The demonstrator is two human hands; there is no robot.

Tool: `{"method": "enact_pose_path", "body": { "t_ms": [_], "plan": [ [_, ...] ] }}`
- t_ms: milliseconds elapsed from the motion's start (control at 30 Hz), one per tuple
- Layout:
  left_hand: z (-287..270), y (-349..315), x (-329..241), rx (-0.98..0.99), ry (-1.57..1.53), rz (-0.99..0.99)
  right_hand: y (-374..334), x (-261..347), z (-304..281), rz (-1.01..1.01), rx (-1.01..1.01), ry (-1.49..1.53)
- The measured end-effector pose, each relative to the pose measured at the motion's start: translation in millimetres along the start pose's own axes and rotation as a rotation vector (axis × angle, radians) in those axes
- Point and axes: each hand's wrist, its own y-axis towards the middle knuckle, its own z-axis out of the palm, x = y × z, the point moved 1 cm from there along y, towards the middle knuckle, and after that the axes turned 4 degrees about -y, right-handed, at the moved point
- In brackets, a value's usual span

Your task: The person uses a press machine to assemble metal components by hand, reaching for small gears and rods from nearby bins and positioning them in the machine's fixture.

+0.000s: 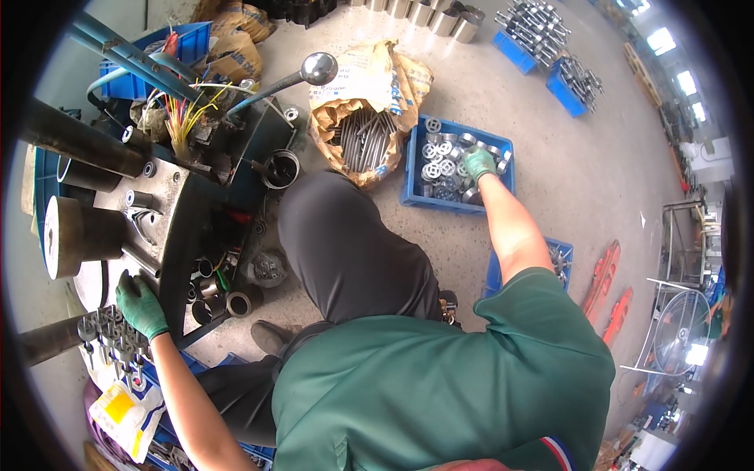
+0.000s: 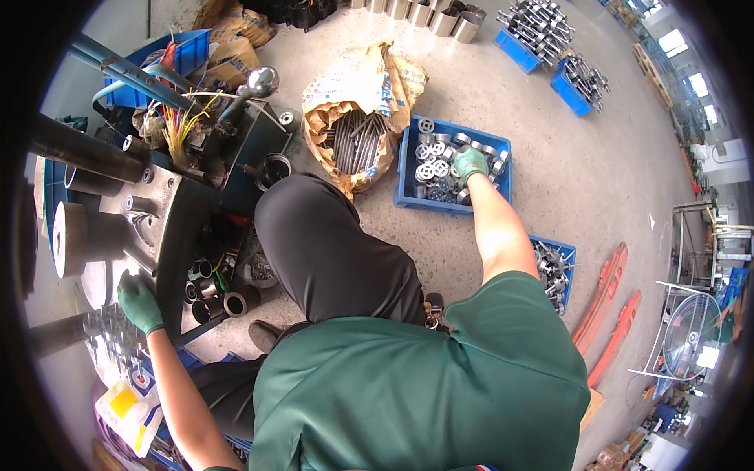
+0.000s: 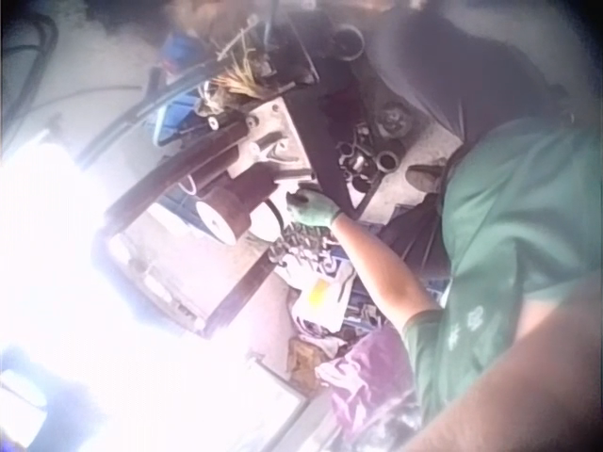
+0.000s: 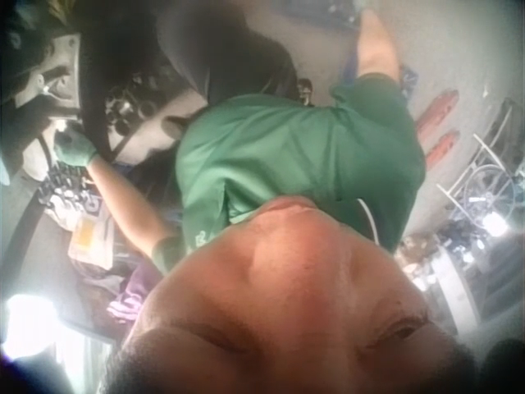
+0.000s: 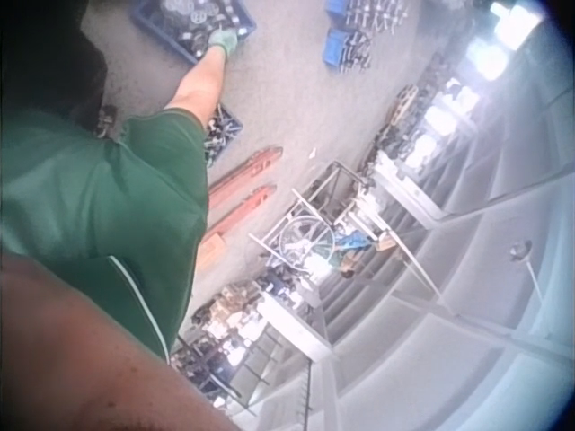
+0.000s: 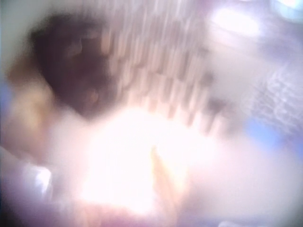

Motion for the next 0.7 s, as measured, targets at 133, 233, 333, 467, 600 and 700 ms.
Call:
{"method": "enact_pose_path", "body": {
  "t_ms": [133,233,333,467,600,700],
  "plan": [
    [-1.1,-1.8,-5.8,0.016,-0.011,-0.031,-5.5,-30.4,-40.1,0.04,-0.118,0.134],
    [0.7,-1.4,-8.7,0.025,-0.002,-0.027,-1.5,-70.5,-51.6,0.105,-0.094,-0.068],
    [0.2,-2.5,-7.2,0.016,0.0,-0.011,-7.9,-90.7,-41.1,0.094,-0.077,-0.089],
    [1.1,-3.5,1.0,0.009,0.016,-0.014,-16.2,-91.1,-26.0,0.115,-0.045,-0.142],
    [2.5,-2.1,1.3,0.013,0.024,-0.011,-6.4,-97.9,-19.5,0.103,0.021,-0.124],
    [4.3,-1.2,3.5,0.013,0.032,-0.012,4.9,-88.6,-16.7,0.08,0.011,-0.172]
  ]
}}
